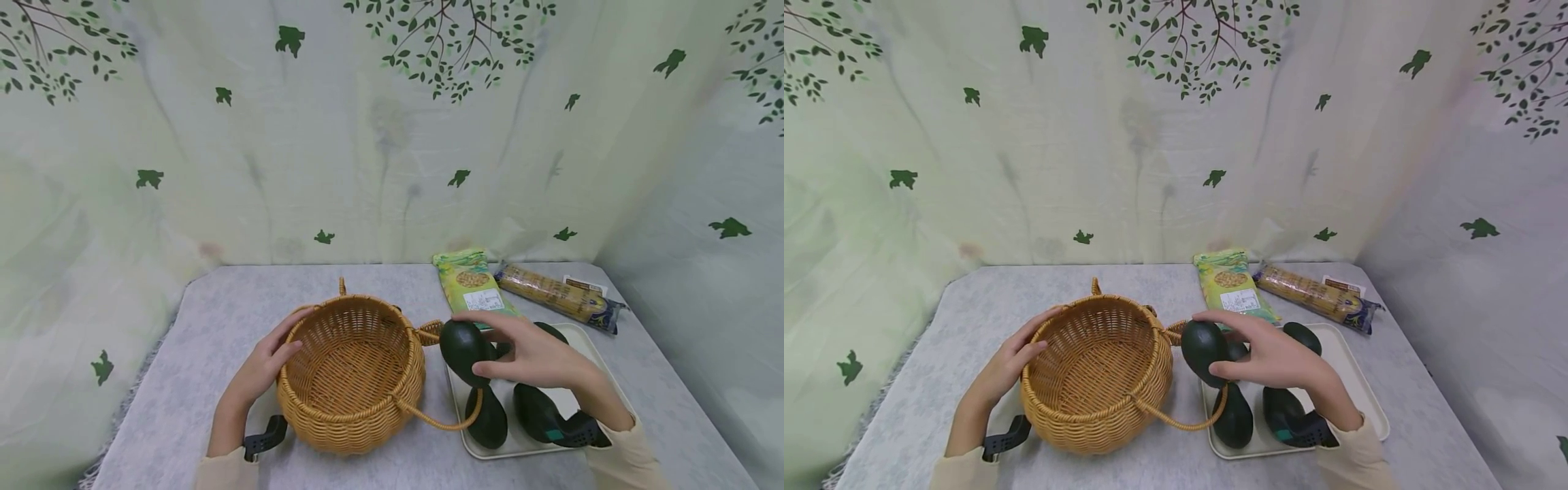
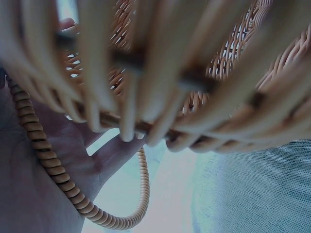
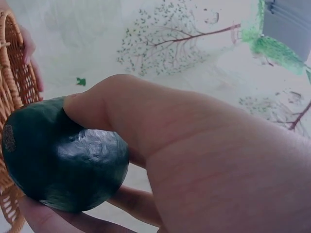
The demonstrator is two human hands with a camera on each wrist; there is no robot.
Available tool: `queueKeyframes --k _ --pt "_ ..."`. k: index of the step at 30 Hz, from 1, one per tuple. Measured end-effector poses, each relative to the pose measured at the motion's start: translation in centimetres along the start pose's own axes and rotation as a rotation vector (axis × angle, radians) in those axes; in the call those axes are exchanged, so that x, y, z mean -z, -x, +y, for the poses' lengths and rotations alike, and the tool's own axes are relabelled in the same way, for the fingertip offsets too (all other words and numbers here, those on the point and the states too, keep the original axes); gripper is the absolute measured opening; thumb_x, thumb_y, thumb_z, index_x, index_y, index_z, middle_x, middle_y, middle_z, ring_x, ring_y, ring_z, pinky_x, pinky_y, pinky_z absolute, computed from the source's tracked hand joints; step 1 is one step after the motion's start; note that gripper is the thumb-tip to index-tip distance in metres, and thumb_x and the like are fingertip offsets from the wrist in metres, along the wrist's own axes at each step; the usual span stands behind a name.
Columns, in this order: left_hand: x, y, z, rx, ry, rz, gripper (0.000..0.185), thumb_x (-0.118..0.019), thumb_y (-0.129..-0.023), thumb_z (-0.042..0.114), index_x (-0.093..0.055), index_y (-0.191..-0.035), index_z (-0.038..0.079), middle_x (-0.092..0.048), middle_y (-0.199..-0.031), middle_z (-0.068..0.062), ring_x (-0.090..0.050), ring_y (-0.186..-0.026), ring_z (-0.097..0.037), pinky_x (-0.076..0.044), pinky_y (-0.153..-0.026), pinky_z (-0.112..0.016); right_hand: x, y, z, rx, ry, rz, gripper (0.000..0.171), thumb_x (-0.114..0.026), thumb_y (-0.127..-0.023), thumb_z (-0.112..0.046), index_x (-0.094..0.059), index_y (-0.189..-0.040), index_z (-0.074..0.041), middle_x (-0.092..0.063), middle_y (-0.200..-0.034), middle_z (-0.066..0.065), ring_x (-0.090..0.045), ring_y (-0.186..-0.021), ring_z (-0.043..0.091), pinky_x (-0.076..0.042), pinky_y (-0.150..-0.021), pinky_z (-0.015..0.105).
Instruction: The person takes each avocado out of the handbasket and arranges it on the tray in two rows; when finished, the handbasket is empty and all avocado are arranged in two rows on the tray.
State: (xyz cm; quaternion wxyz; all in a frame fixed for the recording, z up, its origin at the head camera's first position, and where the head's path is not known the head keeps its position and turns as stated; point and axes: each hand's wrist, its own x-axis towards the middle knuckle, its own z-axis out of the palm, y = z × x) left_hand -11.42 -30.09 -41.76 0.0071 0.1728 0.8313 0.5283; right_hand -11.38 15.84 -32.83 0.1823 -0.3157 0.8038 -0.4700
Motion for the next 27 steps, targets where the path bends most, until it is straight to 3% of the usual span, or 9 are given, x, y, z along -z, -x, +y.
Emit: queueKeyframes --k 10,16,22,27 --pt "-0.1 0.0 0.0 -0.005 -0.01 -0.008 0.054 -0.045 -0.11 0.015 -0.036 -0.161 0.029 -0.031 -0.168 -0.007 -0.033 -0.149 -0.041 -0.043 -0.105 -0.062 1.0 3.7 1.9 -0.078 0.102 0.116 0.066 -0.075 -0.095 -0.024 -0.045 -0.154 -0.026 -0.049 -0.148 0.022 -0.062 -0.12 0.048 -0.06 -0.074 0.03" --pt "-0.1 0.0 -0.1 -0.01 -0.012 -0.007 0.054 -0.045 -0.11 0.014 -0.036 -0.161 0.029 -0.031 -0.167 -0.005 -0.034 -0.149 -0.04 -0.047 -0.103 -0.055 1.6 5.4 2.9 -0.125 0.095 0.163 0.067 -0.075 -0.095 -0.024 -0.044 -0.155 -0.024 -0.049 -0.15 0.023 -0.061 -0.122 0.051 -0.061 -0.077 0.033" --pt "0.0 0.0 -0.2 -0.015 0.006 -0.008 0.054 -0.045 -0.109 0.013 -0.037 -0.161 0.028 -0.031 -0.167 -0.007 -0.035 -0.148 -0.041 -0.047 -0.102 -0.061 2.0 6.6 3.9 -0.18 0.084 0.193 0.069 -0.075 -0.096 -0.026 -0.042 -0.156 -0.023 -0.035 -0.159 0.025 -0.056 -0.124 0.058 -0.06 -0.077 0.036" --pt "-0.1 0.0 -0.2 -0.021 0.006 -0.002 0.054 -0.046 -0.109 0.013 -0.037 -0.161 0.028 -0.031 -0.167 -0.009 -0.037 -0.147 -0.042 -0.047 -0.101 -0.061 2.3 7.6 4.6 -0.241 0.069 0.214 0.07 -0.075 -0.095 -0.028 -0.041 -0.157 -0.022 -0.034 -0.16 0.025 -0.054 -0.125 0.058 -0.061 -0.078 0.042"
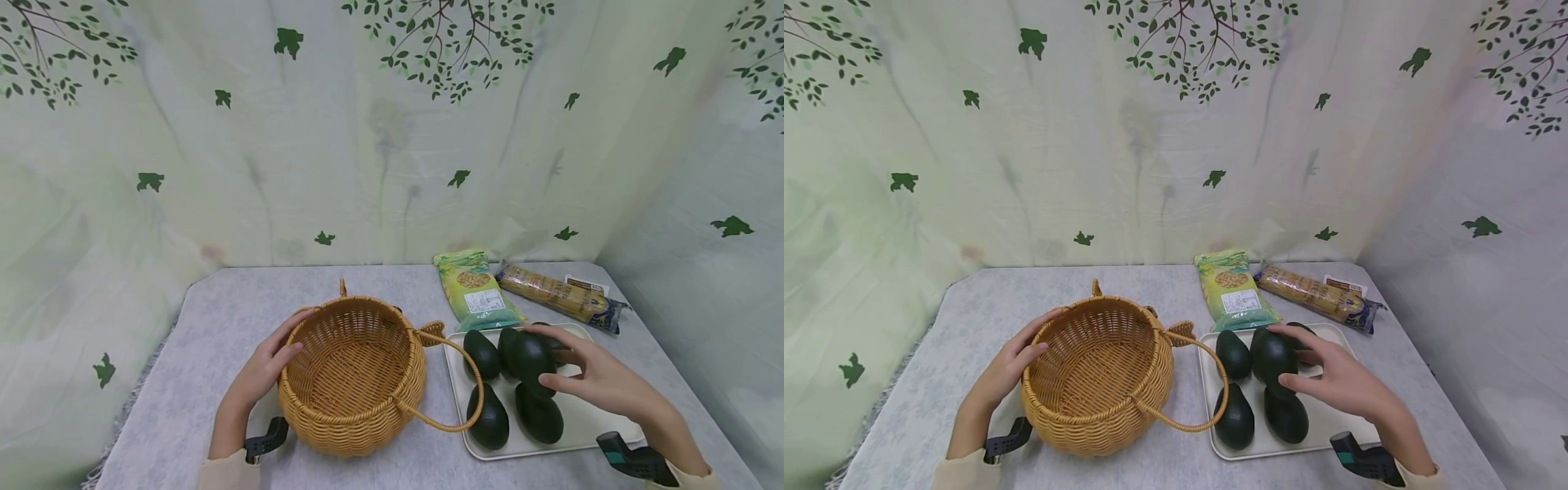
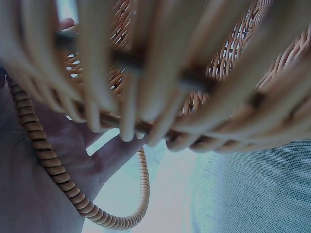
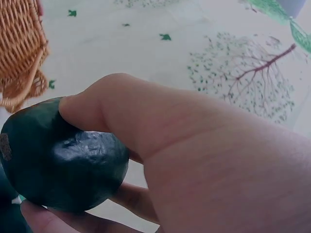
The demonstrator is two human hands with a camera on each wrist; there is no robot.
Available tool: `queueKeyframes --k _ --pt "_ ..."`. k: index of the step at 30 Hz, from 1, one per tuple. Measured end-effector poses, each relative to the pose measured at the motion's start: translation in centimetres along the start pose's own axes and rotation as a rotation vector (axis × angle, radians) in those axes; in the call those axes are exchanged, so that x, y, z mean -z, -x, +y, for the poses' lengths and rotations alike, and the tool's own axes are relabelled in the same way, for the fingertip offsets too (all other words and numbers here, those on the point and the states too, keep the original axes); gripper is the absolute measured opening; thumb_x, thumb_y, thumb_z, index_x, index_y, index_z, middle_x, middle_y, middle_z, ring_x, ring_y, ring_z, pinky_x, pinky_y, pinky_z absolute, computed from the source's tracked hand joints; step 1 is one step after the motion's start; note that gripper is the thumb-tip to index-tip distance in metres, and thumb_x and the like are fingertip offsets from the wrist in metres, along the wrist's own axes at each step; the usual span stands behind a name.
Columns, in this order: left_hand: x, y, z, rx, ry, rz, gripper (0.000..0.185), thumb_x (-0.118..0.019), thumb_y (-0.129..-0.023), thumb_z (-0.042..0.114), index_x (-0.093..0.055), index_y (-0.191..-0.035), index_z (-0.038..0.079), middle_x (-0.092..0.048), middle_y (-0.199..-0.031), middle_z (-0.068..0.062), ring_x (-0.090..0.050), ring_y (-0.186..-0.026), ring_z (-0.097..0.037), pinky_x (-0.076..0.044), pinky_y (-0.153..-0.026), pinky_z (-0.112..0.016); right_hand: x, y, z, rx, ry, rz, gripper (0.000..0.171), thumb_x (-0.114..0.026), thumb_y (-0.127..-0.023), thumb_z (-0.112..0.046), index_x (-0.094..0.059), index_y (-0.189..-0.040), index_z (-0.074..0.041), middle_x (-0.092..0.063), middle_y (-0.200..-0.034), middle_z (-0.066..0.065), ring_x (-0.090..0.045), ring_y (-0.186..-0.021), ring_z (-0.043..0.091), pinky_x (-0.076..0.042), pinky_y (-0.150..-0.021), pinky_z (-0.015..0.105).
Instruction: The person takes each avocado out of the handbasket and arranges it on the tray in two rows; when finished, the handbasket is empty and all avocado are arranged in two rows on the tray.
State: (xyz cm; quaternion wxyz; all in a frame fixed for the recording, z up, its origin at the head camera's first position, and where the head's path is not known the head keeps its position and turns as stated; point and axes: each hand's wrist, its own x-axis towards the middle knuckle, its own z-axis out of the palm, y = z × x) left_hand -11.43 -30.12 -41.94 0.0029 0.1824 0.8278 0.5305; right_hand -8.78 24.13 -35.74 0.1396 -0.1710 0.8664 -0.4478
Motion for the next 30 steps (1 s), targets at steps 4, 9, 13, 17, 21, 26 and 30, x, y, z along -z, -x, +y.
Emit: queueKeyframes --k 4,9,13,17,21,26,30 --pt "-0.1 0.0 0.0 0.001 -0.011 0.001 0.054 -0.046 -0.109 0.013 -0.037 -0.161 0.028 -0.031 -0.167 -0.008 -0.036 -0.147 -0.041 -0.047 -0.101 -0.06 0.4 0.6 1.0 -0.034 0.01 0.015 0.071 -0.075 -0.095 -0.028 -0.04 -0.157 -0.018 -0.032 -0.16 0.027 -0.05 -0.127 0.063 -0.06 -0.082 0.052" --pt "-0.1 0.1 -0.1 0.009 0.001 0.002 0.054 -0.046 -0.109 0.014 -0.037 -0.161 0.027 -0.03 -0.167 -0.01 -0.035 -0.148 -0.044 -0.046 -0.101 -0.065 0.7 1.5 2.4 -0.056 0.046 0.038 0.073 -0.075 -0.095 -0.028 -0.039 -0.157 -0.014 -0.029 -0.161 0.03 -0.05 -0.125 0.065 -0.06 -0.083 0.053" --pt "0.0 0.2 -0.1 0.012 -0.001 0.006 0.054 -0.046 -0.109 0.014 -0.037 -0.161 0.027 -0.03 -0.168 -0.011 -0.035 -0.147 -0.045 -0.046 -0.1 -0.066 0.9 2.0 3.4 -0.08 0.083 0.062 0.074 -0.076 -0.094 -0.03 -0.039 -0.157 -0.015 -0.031 -0.161 0.031 -0.052 -0.123 0.064 -0.057 -0.086 0.061" --pt "0.0 0.2 -0.1 0.011 -0.008 0.009 0.054 -0.046 -0.109 0.014 -0.037 -0.161 0.027 -0.03 -0.167 -0.011 -0.036 -0.147 -0.044 -0.047 -0.1 -0.063 0.9 2.6 4.3 -0.123 0.123 0.067 0.076 -0.076 -0.094 -0.032 -0.039 -0.157 -0.015 -0.034 -0.159 0.032 -0.056 -0.12 0.061 -0.052 -0.086 0.069" --pt "0.0 0.1 0.0 0.01 -0.007 0.009 0.054 -0.046 -0.109 0.013 -0.037 -0.161 0.026 -0.03 -0.167 -0.012 -0.037 -0.146 -0.045 -0.048 -0.099 -0.062 0.9 3.1 5.1 -0.158 0.146 0.067 0.077 -0.076 -0.093 -0.032 -0.038 -0.157 -0.013 -0.035 -0.158 0.033 -0.059 -0.118 0.059 -0.051 -0.083 0.071" --pt "0.0 0.1 0.0 0.009 -0.009 0.01 0.054 -0.046 -0.109 0.014 -0.037 -0.161 0.027 -0.031 -0.167 -0.011 -0.037 -0.146 -0.043 -0.048 -0.099 -0.061 0.6 3.7 6.1 -0.163 0.159 0.073 0.076 -0.077 -0.093 -0.032 -0.04 -0.156 -0.011 -0.038 -0.156 0.033 -0.061 -0.116 0.056 -0.053 -0.083 0.068" --pt "0.0 0.1 0.0 0.012 -0.012 0.008 0.054 -0.046 -0.109 0.014 -0.037 -0.161 0.027 -0.03 -0.167 -0.01 -0.037 -0.146 -0.044 -0.048 -0.1 -0.062 0.4 4.0 6.7 -0.156 0.158 0.081 0.075 -0.078 -0.092 -0.03 -0.042 -0.154 -0.009 -0.041 -0.154 0.034 -0.063 -0.115 0.053 -0.054 -0.085 0.064"
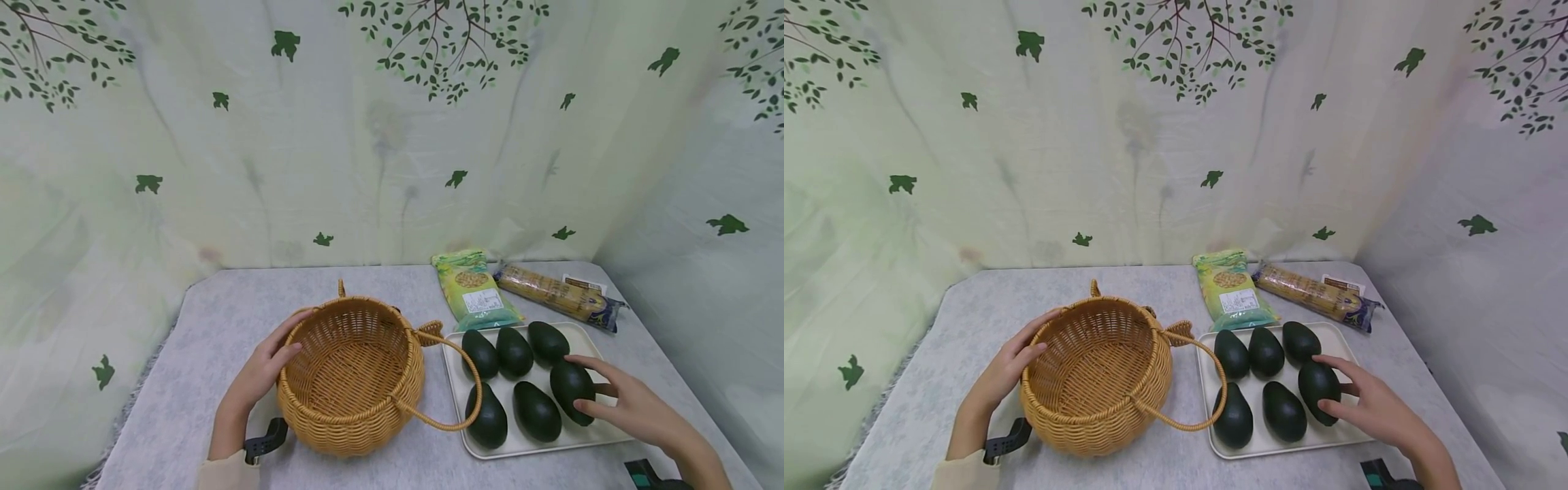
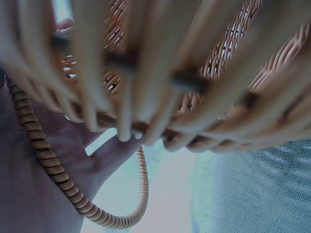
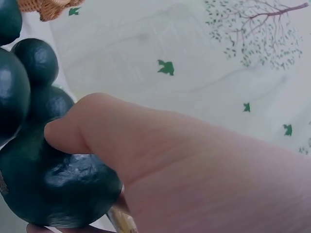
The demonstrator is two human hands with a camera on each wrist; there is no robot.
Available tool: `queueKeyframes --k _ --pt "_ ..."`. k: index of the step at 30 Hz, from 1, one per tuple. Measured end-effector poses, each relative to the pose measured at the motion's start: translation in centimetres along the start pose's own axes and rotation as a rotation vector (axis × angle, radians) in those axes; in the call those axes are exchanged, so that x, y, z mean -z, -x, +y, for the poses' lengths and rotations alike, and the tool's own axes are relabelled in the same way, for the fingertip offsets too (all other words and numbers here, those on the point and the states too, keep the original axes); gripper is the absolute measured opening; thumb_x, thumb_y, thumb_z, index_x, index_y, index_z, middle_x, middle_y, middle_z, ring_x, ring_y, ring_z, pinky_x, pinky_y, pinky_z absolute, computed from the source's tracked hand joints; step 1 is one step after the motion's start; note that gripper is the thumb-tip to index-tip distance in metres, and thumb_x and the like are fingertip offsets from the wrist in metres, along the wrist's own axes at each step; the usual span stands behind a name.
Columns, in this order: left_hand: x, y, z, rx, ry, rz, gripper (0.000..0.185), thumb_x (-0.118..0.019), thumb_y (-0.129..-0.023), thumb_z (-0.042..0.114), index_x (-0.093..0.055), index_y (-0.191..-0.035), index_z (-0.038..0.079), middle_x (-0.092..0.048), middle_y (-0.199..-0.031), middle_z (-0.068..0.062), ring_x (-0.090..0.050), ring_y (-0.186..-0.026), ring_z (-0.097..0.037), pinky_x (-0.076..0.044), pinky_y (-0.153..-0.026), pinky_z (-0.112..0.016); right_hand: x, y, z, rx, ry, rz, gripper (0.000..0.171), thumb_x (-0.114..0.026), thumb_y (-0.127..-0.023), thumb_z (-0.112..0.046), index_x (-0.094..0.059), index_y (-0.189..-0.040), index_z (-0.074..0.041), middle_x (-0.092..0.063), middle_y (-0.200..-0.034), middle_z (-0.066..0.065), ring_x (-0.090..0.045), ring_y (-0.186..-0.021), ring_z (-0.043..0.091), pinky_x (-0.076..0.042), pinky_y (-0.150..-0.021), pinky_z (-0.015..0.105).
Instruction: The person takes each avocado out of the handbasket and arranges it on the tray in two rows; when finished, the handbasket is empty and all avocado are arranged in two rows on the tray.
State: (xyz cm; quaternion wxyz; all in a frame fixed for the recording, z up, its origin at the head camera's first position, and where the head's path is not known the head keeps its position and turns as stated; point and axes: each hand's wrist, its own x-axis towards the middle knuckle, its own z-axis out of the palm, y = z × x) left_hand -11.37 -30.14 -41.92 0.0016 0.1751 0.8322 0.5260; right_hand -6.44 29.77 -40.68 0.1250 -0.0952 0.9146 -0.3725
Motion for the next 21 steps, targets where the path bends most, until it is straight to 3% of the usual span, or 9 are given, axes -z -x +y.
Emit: queueKeyframes --k 4,9,11,21 --pt "0.0 0.0 0.0 0.005 -0.002 0.004 0.054 -0.046 -0.109 0.015 -0.037 -0.161 0.028 -0.029 -0.168 -0.011 -0.034 -0.148 -0.045 -0.046 -0.101 -0.066 -0.3 0.1 0.6 0.021 0.0 0.019 0.074 -0.079 -0.091 -0.03 -0.044 -0.153 -0.01 -0.044 -0.152 0.03 -0.061 -0.119 0.05 -0.056 -0.087 0.06" --pt "0.1 0.0 0.1 0.004 -0.007 0.012 0.054 -0.046 -0.109 0.015 -0.037 -0.161 0.027 -0.03 -0.168 -0.01 -0.033 -0.148 -0.045 -0.044 -0.103 -0.067 -0.8 -0.1 1.2 0.035 0.037 0.033 0.071 -0.082 -0.088 -0.034 -0.051 -0.149 -0.014 -0.052 -0.149 0.021 -0.056 -0.126 0.016 -0.058 -0.09 0.049" --pt "0.1 -0.1 0.1 0.001 -0.009 0.012 0.054 -0.046 -0.109 0.015 -0.037 -0.161 0.027 -0.03 -0.168 -0.01 -0.033 -0.148 -0.045 -0.044 -0.103 -0.067 -1.0 -0.2 1.4 0.036 0.055 0.034 0.072 -0.083 -0.086 -0.034 -0.053 -0.148 -0.014 -0.055 -0.147 0.019 -0.054 -0.124 0.01 -0.058 -0.09 0.046" --pt "0.0 -0.1 0.2 0.0 -0.015 0.008 0.054 -0.046 -0.109 0.015 -0.037 -0.161 0.027 -0.031 -0.167 -0.011 -0.034 -0.147 -0.045 -0.044 -0.103 -0.064 -1.3 0.1 1.6 0.035 0.027 0.016 0.076 -0.083 -0.086 -0.032 -0.048 -0.15 -0.007 -0.05 -0.148 0.029 -0.055 -0.125 0.053 -0.056 -0.09 0.057"
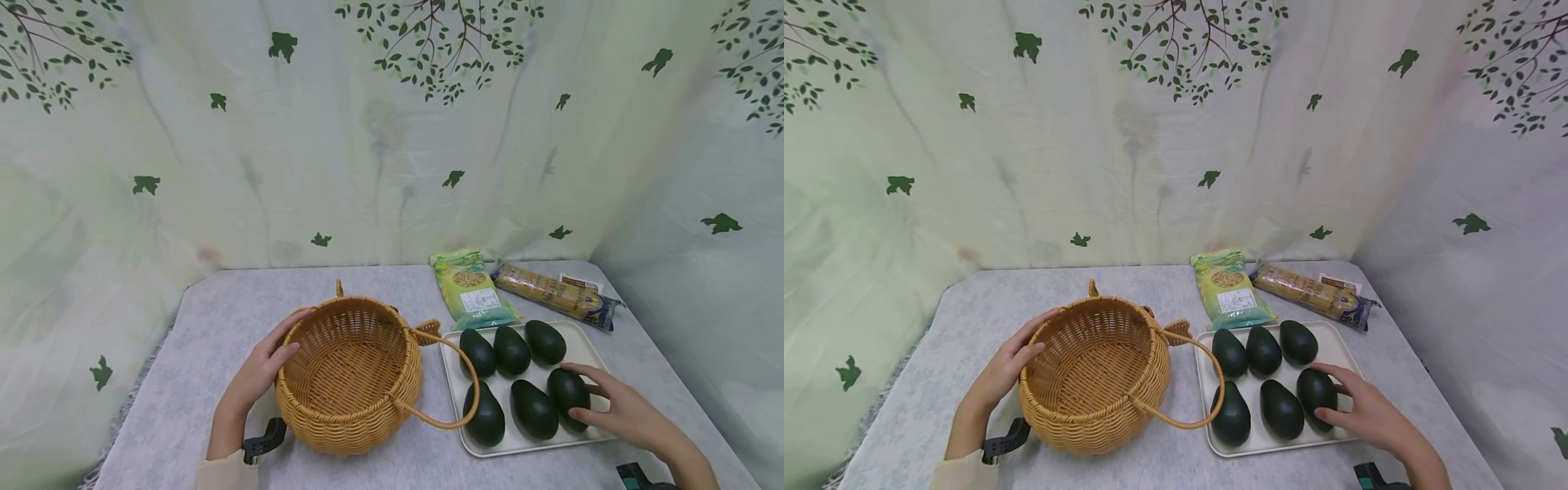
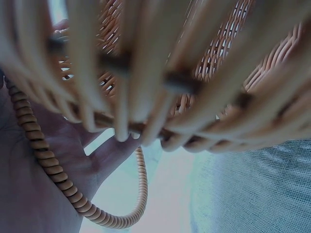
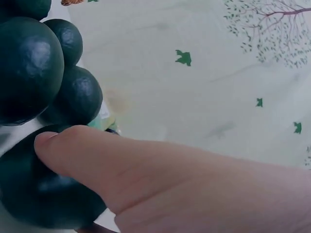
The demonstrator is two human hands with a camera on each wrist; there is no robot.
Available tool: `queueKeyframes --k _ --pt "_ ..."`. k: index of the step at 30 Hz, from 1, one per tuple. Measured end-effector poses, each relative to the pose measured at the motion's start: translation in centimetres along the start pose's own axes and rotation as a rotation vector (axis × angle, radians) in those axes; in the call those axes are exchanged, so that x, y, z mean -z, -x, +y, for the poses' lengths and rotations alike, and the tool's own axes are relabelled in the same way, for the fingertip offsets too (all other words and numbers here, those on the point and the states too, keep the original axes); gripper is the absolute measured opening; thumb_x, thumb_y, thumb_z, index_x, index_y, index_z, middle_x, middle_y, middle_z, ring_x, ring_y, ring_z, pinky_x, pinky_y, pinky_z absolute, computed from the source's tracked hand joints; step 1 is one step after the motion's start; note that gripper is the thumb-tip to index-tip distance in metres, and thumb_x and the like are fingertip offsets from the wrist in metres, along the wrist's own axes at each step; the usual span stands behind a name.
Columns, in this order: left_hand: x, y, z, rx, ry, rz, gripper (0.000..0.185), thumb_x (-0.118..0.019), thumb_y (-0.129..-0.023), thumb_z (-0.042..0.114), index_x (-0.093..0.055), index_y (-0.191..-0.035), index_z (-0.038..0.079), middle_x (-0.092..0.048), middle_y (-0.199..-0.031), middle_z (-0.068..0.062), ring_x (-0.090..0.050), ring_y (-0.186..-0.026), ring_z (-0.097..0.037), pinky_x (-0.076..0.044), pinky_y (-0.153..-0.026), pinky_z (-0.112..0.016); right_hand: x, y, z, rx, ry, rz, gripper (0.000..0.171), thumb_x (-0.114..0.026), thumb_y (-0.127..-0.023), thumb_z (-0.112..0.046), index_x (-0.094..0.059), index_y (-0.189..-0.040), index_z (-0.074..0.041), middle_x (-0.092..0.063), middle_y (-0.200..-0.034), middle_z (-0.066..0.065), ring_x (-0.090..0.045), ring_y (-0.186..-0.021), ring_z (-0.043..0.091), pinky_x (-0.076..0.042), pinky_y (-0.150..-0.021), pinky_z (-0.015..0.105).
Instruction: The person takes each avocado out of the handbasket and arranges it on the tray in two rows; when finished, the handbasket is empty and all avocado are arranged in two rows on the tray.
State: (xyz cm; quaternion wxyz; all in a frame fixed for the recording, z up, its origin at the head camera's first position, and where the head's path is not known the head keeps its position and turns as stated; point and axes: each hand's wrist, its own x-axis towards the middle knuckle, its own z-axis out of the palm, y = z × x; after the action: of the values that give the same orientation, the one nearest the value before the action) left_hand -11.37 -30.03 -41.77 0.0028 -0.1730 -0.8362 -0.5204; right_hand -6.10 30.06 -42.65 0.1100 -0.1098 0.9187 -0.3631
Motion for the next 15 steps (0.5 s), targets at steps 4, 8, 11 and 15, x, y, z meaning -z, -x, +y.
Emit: queueKeyframes --k 4,8,11,15 --pt "-0.01 -0.01 -0.06 0.002 0.003 -0.003 0.054 -0.046 -0.109 0.015 -0.037 -0.161 0.027 -0.031 -0.167 -0.011 -0.037 -0.146 -0.044 -0.046 -0.101 -0.063 0.22 0.16 0.0 0.003 -0.019 -0.006 0.073 -0.081 -0.088 -0.031 -0.048 -0.149 -0.006 -0.049 -0.149 0.03 -0.057 -0.122 0.056 -0.056 -0.087 0.059" --pt "-0.01 0.0 -0.05 0.005 0.005 -0.003 0.054 -0.046 -0.109 0.015 -0.037 -0.161 0.027 -0.03 -0.167 -0.012 -0.037 -0.146 -0.044 -0.046 -0.101 -0.064 0.43 0.18 -0.1 0.025 -0.018 -0.005 0.069 -0.081 -0.089 -0.029 -0.051 -0.147 -0.005 -0.051 -0.147 0.028 -0.057 -0.123 0.055 -0.054 -0.088 0.063" --pt "-0.01 0.03 -0.04 0.005 0.009 -0.003 0.054 -0.046 -0.109 0.015 -0.037 -0.161 0.026 -0.03 -0.167 -0.012 -0.037 -0.146 -0.044 -0.046 -0.101 -0.064 0.53 0.18 -0.23 0.017 -0.008 -0.015 0.069 -0.08 -0.089 -0.03 -0.052 -0.146 -0.004 -0.051 -0.147 0.029 -0.057 -0.123 0.055 -0.052 -0.089 0.067" --pt "-0.02 0.04 -0.07 0.002 0.011 -0.003 0.053 -0.046 -0.109 0.015 -0.037 -0.161 0.026 -0.03 -0.167 -0.011 -0.037 -0.146 -0.044 -0.046 -0.101 -0.063 0.68 0.25 -0.38 -0.006 0.008 -0.019 0.069 -0.079 -0.09 -0.031 -0.051 -0.146 -0.003 -0.051 -0.148 0.029 -0.056 -0.124 0.055 -0.051 -0.091 0.068"
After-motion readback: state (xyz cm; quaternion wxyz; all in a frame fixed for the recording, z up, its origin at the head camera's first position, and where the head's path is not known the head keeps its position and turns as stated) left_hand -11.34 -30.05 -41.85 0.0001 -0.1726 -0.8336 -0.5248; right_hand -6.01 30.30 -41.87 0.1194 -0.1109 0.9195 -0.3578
